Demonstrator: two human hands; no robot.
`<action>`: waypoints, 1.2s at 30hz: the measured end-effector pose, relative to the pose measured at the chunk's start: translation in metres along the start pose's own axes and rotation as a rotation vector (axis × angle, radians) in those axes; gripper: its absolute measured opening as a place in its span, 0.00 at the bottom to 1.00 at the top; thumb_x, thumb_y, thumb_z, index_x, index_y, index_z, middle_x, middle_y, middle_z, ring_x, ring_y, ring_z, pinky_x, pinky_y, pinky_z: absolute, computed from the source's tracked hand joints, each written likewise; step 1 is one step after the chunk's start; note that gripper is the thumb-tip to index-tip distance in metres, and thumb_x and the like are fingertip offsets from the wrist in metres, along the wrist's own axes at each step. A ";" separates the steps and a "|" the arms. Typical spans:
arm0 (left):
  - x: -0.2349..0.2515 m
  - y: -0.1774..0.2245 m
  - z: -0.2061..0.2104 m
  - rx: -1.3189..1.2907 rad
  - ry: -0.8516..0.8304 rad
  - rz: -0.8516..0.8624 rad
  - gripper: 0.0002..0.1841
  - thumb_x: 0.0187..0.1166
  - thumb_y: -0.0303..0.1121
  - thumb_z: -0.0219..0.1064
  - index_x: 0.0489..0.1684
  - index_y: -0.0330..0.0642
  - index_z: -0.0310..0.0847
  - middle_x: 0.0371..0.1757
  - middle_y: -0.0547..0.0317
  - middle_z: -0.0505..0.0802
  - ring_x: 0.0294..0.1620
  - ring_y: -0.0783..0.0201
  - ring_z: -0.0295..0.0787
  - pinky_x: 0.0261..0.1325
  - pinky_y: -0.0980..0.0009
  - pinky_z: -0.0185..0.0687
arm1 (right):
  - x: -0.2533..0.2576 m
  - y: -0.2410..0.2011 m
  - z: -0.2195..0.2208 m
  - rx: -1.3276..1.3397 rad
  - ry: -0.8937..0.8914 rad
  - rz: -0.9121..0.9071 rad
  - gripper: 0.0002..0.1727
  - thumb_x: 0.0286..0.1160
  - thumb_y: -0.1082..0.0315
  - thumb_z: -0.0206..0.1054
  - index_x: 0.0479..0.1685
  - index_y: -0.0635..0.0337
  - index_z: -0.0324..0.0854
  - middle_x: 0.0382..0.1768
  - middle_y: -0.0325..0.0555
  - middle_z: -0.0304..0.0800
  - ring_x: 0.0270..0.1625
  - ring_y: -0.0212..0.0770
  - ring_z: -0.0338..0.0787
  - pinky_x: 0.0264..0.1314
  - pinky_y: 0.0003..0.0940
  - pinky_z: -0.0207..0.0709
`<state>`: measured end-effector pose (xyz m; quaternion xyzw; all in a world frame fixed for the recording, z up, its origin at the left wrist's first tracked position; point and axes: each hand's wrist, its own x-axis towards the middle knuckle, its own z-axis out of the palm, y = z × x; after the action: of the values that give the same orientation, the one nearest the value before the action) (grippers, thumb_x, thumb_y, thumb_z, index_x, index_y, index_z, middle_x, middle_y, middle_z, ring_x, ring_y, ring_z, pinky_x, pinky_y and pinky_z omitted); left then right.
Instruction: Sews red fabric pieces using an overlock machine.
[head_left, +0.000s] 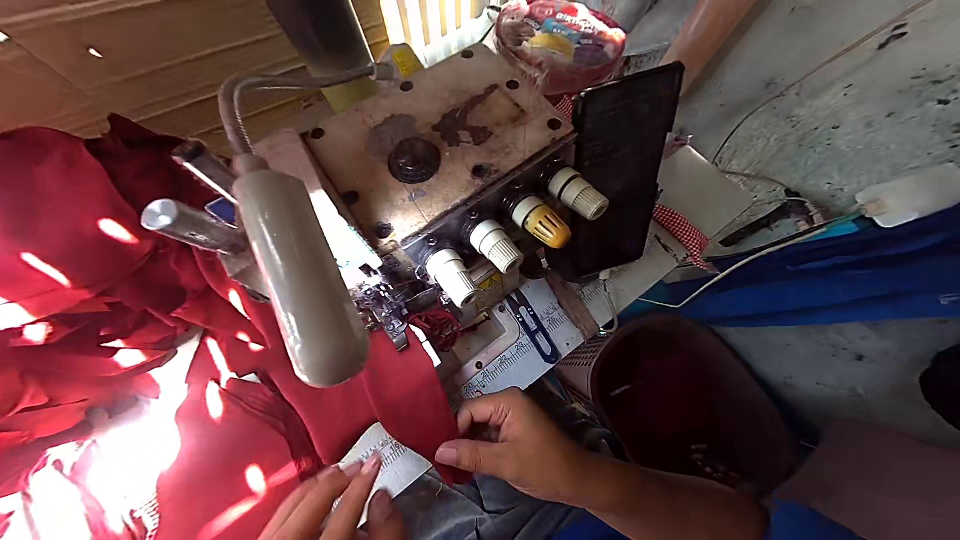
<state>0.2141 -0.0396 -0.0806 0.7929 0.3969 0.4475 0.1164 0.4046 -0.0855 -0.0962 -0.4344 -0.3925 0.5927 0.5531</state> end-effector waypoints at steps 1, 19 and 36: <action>-0.014 0.004 0.003 -0.132 0.028 -0.115 0.12 0.88 0.38 0.57 0.56 0.48 0.86 0.55 0.72 0.86 0.63 0.78 0.80 0.69 0.79 0.71 | -0.002 -0.001 -0.001 -0.005 0.006 -0.005 0.11 0.78 0.68 0.73 0.32 0.67 0.85 0.25 0.38 0.87 0.29 0.22 0.85 0.34 0.19 0.80; -0.002 0.026 0.002 -0.665 0.082 -0.625 0.10 0.73 0.19 0.72 0.50 0.33 0.84 0.39 0.59 0.98 0.38 0.66 0.98 0.42 0.70 0.96 | -0.012 0.002 0.000 0.310 -0.058 0.126 0.21 0.94 0.59 0.53 0.39 0.61 0.88 0.34 0.39 0.93 0.39 0.31 0.92 0.47 0.31 0.88; -0.020 0.006 0.002 -0.460 0.242 -0.287 0.17 0.85 0.48 0.63 0.69 0.63 0.72 0.54 0.82 0.83 0.43 0.84 0.80 0.41 0.87 0.75 | -0.031 0.010 0.013 0.118 0.039 -0.081 0.08 0.76 0.71 0.73 0.31 0.67 0.89 0.31 0.42 0.93 0.35 0.28 0.92 0.41 0.24 0.88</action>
<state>0.2127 -0.0578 -0.0910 0.6224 0.4042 0.5958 0.3069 0.3898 -0.1166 -0.0987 -0.3961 -0.3634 0.5834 0.6088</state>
